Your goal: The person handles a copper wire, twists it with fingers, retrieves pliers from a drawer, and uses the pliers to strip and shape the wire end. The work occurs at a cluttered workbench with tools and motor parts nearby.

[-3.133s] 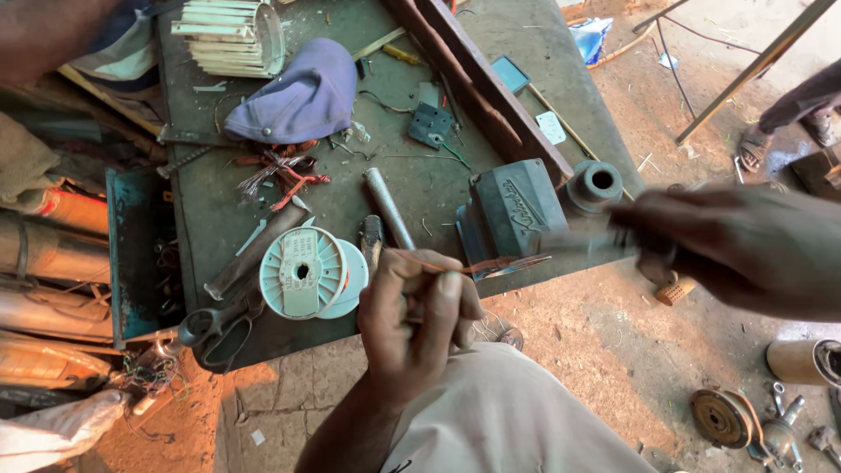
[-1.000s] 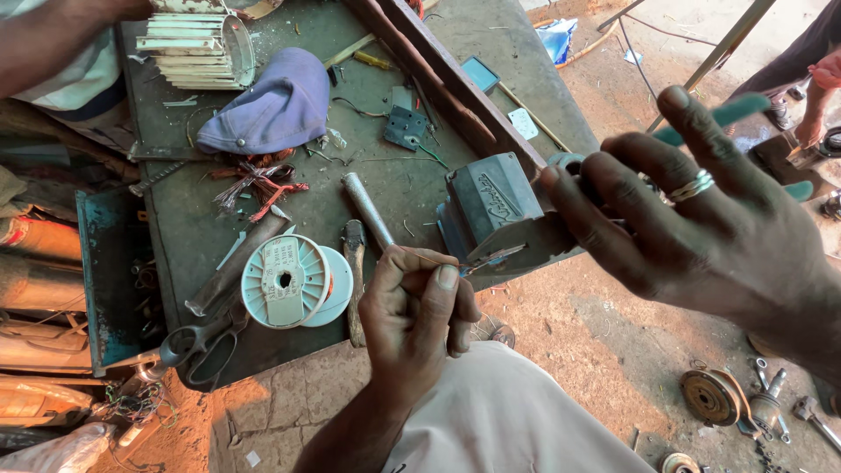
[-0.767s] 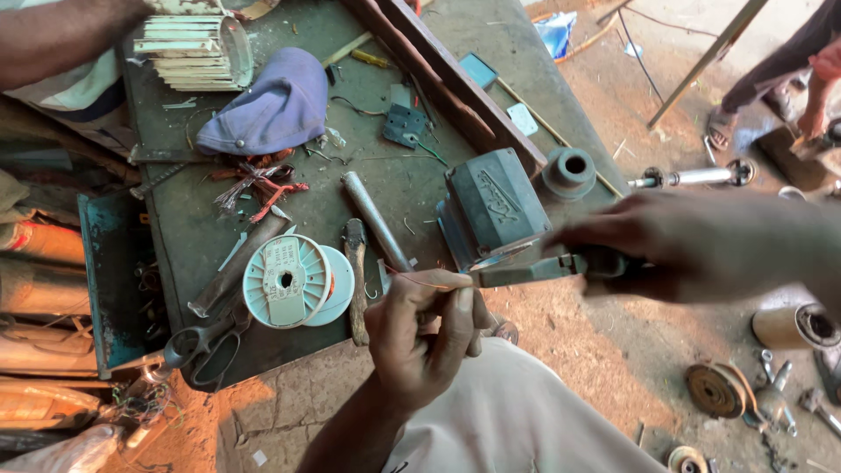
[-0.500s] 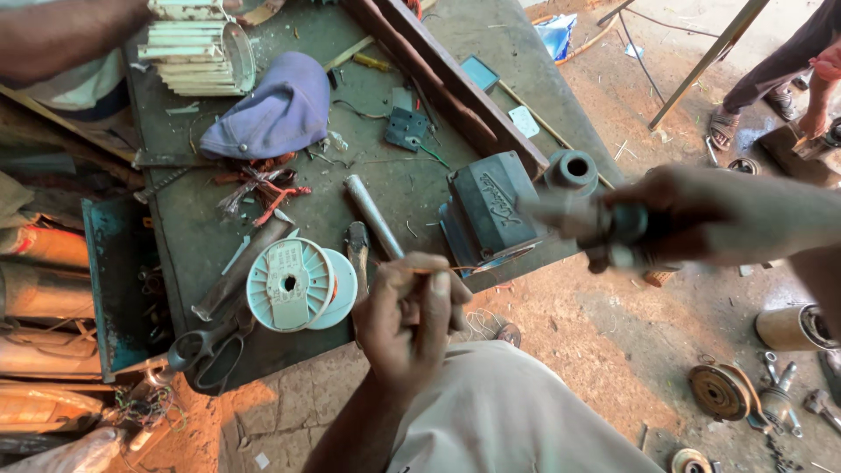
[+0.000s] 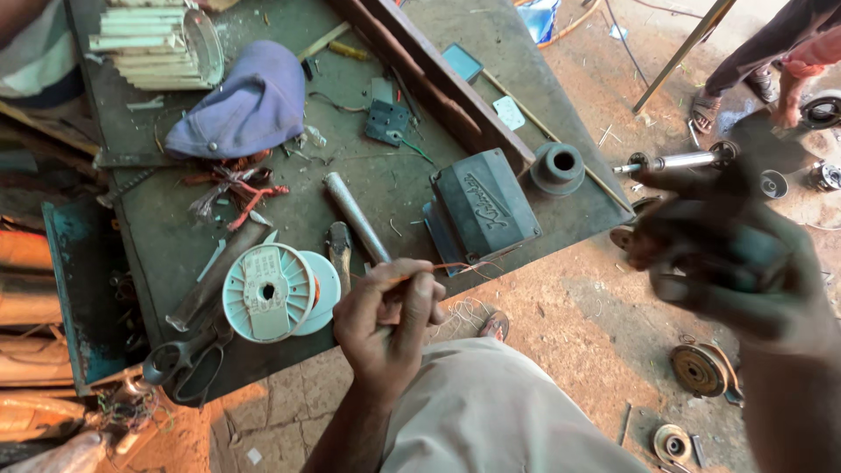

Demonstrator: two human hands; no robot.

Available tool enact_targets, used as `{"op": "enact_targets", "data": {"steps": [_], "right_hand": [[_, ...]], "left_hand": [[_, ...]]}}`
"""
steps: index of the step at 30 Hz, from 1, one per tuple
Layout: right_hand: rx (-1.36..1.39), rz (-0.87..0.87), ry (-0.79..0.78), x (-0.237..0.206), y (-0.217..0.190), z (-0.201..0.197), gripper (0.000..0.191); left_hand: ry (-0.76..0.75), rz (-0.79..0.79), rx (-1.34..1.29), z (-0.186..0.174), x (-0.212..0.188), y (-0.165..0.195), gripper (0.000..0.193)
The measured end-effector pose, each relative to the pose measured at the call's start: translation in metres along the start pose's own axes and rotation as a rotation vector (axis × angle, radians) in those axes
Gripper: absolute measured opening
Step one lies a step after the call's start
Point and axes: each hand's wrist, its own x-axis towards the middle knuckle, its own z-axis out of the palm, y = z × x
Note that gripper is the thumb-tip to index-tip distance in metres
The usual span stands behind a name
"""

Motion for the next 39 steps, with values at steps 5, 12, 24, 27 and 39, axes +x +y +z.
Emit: {"op": "enact_targets", "data": {"steps": [5, 12, 24, 27, 39], "right_hand": [[0.175, 0.362, 0.129, -0.034, 0.062, 0.014, 0.028], [0.256, 0.726, 0.529, -0.08, 0.133, 0.029, 0.04], [0.516, 0.504, 0.459, -0.065, 0.099, 0.075, 0.041], [0.518, 0.661, 0.436, -0.042, 0.085, 0.109, 0.043], [1.346, 0.327, 0.557, -0.034, 0.079, 0.175, 0.039]], "left_hand": [[0.031, -0.093, -0.074, -0.005, 0.0, -0.007, 0.014], [0.075, -0.183, -0.089, -0.022, 0.001, -0.006, 0.019], [0.184, -0.122, -0.09, -0.053, 0.008, -0.007, 0.02], [0.172, -0.057, -0.035, -0.064, 0.006, -0.01, 0.019], [0.224, -0.138, -0.185, -0.083, -0.009, -0.029, 0.017]]}}
